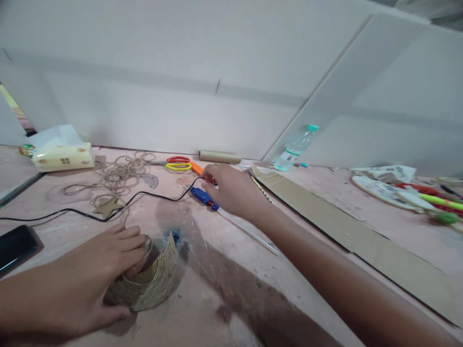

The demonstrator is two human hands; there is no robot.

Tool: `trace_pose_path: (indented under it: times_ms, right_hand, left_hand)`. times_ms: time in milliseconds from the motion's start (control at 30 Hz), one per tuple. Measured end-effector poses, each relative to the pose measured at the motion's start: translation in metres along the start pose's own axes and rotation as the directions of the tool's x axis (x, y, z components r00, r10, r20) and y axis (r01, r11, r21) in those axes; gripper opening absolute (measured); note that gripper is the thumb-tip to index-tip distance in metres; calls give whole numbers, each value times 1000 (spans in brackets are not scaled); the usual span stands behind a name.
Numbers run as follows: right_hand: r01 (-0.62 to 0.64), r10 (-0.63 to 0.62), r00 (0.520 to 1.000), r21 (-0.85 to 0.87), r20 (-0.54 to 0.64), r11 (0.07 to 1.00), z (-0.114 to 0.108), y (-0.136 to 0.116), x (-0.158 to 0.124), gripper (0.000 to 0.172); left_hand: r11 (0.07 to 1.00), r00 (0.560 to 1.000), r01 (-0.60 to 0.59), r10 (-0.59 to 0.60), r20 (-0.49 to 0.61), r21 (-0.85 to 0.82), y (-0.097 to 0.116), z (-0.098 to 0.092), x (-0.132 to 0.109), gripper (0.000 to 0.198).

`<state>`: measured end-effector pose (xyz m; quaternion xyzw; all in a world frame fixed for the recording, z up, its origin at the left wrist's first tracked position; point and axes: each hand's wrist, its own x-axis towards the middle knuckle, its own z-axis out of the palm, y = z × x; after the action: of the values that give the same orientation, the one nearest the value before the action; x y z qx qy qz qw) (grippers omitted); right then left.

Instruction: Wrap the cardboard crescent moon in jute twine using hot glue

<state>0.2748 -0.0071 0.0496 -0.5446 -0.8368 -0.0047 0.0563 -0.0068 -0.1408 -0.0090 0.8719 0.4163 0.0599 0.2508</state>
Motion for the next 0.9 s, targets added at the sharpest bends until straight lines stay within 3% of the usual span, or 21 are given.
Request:
trace_pose_path:
  times_ms: [133, 300, 467, 600, 667, 733, 800, 900]
  right_hand:
    - [-101, 113, 985, -95, 130, 990, 12, 21, 68, 39]
    - [-124, 160, 920, -122, 357, 985, 33, 24, 127, 40]
    - [-241, 264, 913, -111, 310, 964, 29, 24, 148, 42]
    - [-359, 361, 925, -42, 118, 932, -4, 37, 137, 41]
    - [-365, 367, 930, 54, -14, 929, -24, 44, 119, 29]
    - [-311, 340, 931, 197, -135, 930, -40, 49, 93, 23]
    - [-203, 285, 941, 368, -183, 907, -48, 50, 60, 22]
    - [-20, 188, 958, 605, -217, 796, -44, 44, 8, 33]
  left_hand:
    - [996, 999, 34, -37, -28, -82, -7, 0, 2, 24]
    - [955, 994, 108, -96, 58, -275, -10, -4, 5, 24]
    - [905, 990, 116, -74, 118, -409, -5, -2, 10, 11]
    - [838, 996, 89, -67, 60, -539, -2, 10, 10, 9]
    - [758, 996, 76, -90, 12, -648, 0, 17, 7, 11]
    - [643, 990, 107, -140, 21, -758, 4, 21, 3, 14]
    - [554, 982, 131, -183, 33, -822, 10, 23, 1, 18]
    - [487, 964, 37, -248, -97, -873, 22, 24, 2, 19]
